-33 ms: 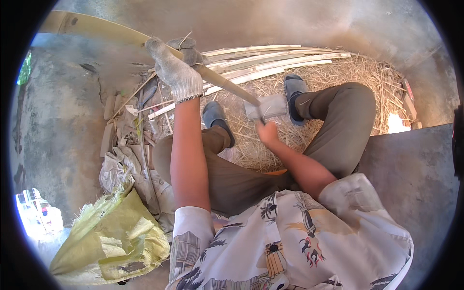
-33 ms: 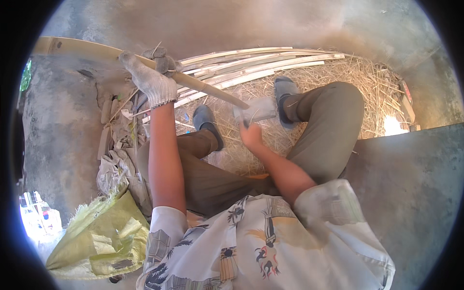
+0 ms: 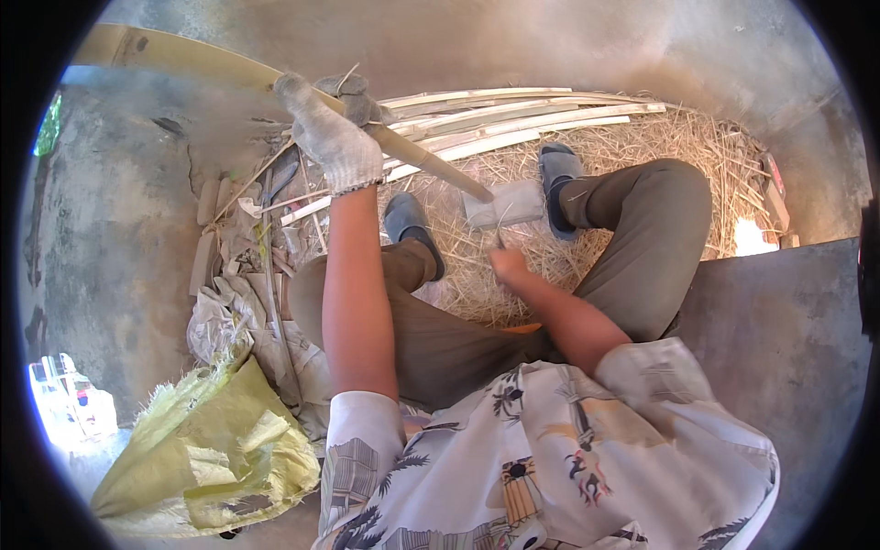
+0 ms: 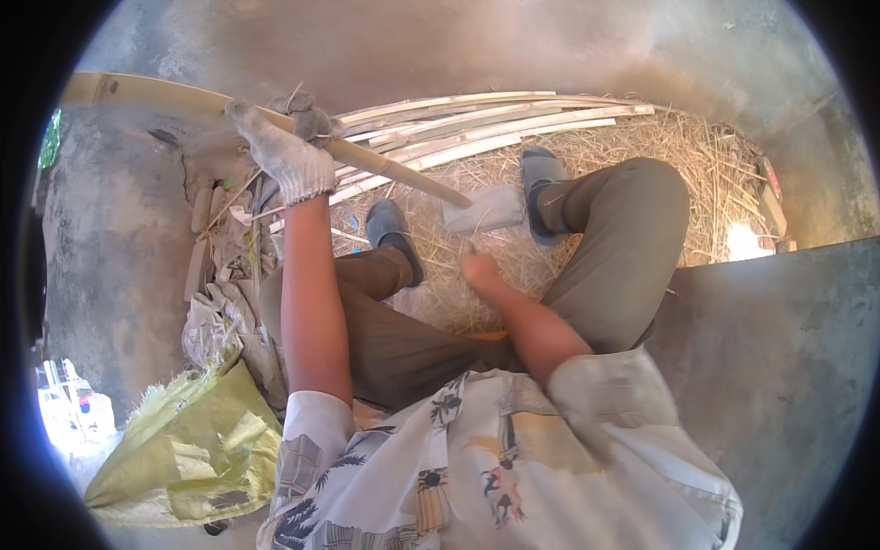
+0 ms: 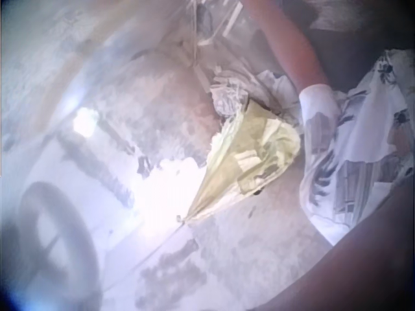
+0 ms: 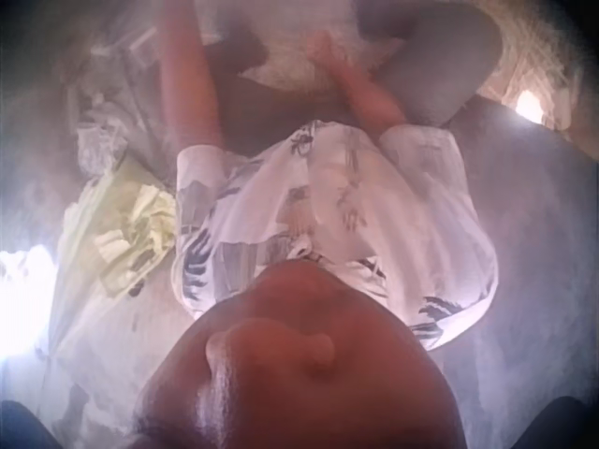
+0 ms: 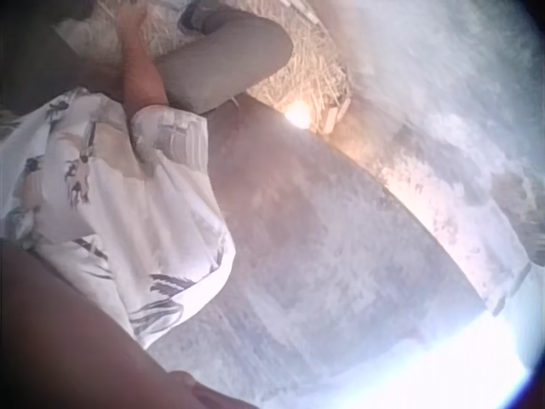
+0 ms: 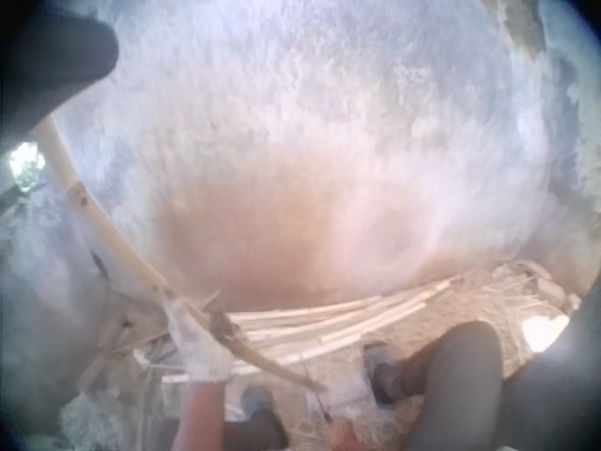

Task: The person sits on the ground and uses a large knife to split a long bamboo pole into thin strips. They hold the bamboo with gloved hands and repeatedly strike it with the knife to separate the sections.

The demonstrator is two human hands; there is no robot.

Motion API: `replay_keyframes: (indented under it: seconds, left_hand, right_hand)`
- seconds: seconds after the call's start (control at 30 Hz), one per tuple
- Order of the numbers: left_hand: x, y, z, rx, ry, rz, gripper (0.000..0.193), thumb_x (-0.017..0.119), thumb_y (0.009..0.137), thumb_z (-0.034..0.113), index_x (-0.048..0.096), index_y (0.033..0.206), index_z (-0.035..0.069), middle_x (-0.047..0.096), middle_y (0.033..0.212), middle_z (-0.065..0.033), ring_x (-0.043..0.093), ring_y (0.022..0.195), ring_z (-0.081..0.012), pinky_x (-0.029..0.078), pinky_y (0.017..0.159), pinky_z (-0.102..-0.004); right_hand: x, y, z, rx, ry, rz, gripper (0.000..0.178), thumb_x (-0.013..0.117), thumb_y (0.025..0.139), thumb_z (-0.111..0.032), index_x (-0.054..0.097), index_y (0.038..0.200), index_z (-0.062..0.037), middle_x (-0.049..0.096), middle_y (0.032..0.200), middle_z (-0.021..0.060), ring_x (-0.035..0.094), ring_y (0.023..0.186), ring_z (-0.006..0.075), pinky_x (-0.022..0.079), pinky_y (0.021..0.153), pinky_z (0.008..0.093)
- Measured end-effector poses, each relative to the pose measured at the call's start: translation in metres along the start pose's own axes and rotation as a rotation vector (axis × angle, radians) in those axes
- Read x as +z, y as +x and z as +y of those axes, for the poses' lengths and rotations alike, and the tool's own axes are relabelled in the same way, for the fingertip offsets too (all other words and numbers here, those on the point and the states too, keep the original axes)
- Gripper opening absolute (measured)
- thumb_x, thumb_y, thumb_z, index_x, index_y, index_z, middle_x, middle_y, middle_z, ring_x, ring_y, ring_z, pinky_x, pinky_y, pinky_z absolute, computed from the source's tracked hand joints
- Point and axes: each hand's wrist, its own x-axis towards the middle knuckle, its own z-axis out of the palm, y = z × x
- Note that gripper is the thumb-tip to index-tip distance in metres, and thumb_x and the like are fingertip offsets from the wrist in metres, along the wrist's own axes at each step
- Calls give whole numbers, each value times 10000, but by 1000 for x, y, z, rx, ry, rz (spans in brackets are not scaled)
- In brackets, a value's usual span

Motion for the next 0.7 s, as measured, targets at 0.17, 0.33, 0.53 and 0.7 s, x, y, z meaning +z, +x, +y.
replay_keyframes:
  seconds: [0.17, 0.33, 0.53, 0.7]
  left_hand:
    - [2, -4, 8, -22, -14, 68, 775, 474, 907, 716, 487, 1059, -44, 589, 796, -157, 569, 499, -238, 505, 433, -378]
    - [-13, 9, -3, 44, 76, 166, 843, 467, 912, 718, 453, 1186, -79, 596, 881, -165, 582, 653, -214, 501, 538, -341]
    - [-6, -3, 8, 36, 71, 143, 961, 479, 895, 735, 391, 1335, -115, 565, 1016, -186, 588, 881, -241, 518, 723, -356]
    - [-6, 0, 1, 118, 92, 229, 999, 513, 877, 738, 368, 1355, -128, 548, 1035, -177, 564, 918, -244, 514, 752, -364]
  right_hand:
    - [12, 44, 24, 72, 35, 10, 488, 651, 816, -355, 677, 1012, 90, 709, 990, 239, 700, 887, 378, 516, 775, 451]
    - [2, -26, -35, -274, 214, -36, 312, 626, 803, -238, 601, 723, 62, 589, 623, 138, 588, 546, 261, 417, 508, 442]
    - [13, 19, 23, -99, 8, 131, 289, 612, 826, -246, 572, 704, 13, 588, 655, 134, 569, 529, 260, 453, 507, 415]
    - [24, 29, 29, -125, -82, 93, 357, 618, 842, -275, 587, 676, 40, 614, 645, 150, 614, 570, 278, 515, 591, 426]
